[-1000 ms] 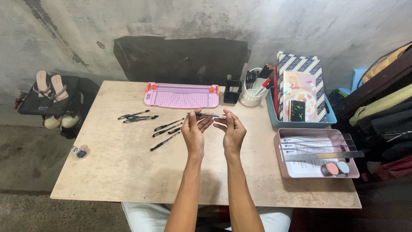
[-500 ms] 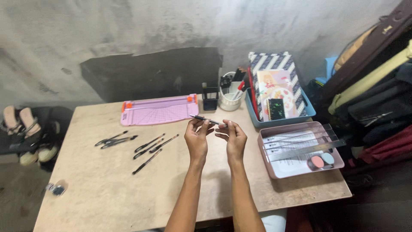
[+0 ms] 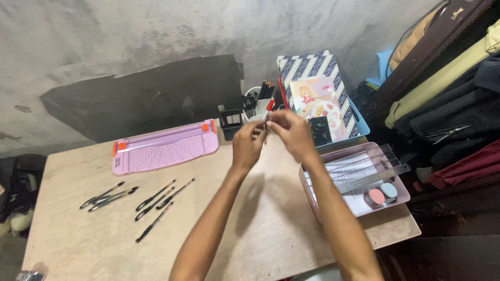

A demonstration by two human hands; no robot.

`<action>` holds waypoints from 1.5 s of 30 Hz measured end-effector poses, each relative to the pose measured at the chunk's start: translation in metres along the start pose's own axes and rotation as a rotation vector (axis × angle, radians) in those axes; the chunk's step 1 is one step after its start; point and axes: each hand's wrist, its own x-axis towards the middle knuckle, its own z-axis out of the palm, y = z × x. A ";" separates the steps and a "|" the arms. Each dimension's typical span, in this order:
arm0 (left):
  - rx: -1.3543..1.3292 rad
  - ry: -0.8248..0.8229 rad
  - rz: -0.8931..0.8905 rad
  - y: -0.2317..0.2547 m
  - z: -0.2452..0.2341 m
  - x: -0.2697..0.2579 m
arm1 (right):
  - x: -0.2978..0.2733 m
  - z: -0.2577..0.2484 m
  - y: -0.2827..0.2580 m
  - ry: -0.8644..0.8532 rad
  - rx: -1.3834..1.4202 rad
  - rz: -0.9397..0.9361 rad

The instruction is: The person wipes various eyebrow pencils with a cloth by hand and places them into a white container on the desk.

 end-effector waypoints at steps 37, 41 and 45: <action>0.037 0.018 0.052 -0.057 -0.001 0.133 | 0.123 -0.001 0.095 -0.105 -0.153 0.049; 0.209 0.025 0.130 -0.060 -0.014 0.128 | 0.126 0.011 0.077 -0.170 -0.177 0.012; 0.336 -0.001 0.136 -0.072 -0.014 0.119 | 0.127 0.027 0.079 -0.261 -0.369 -0.012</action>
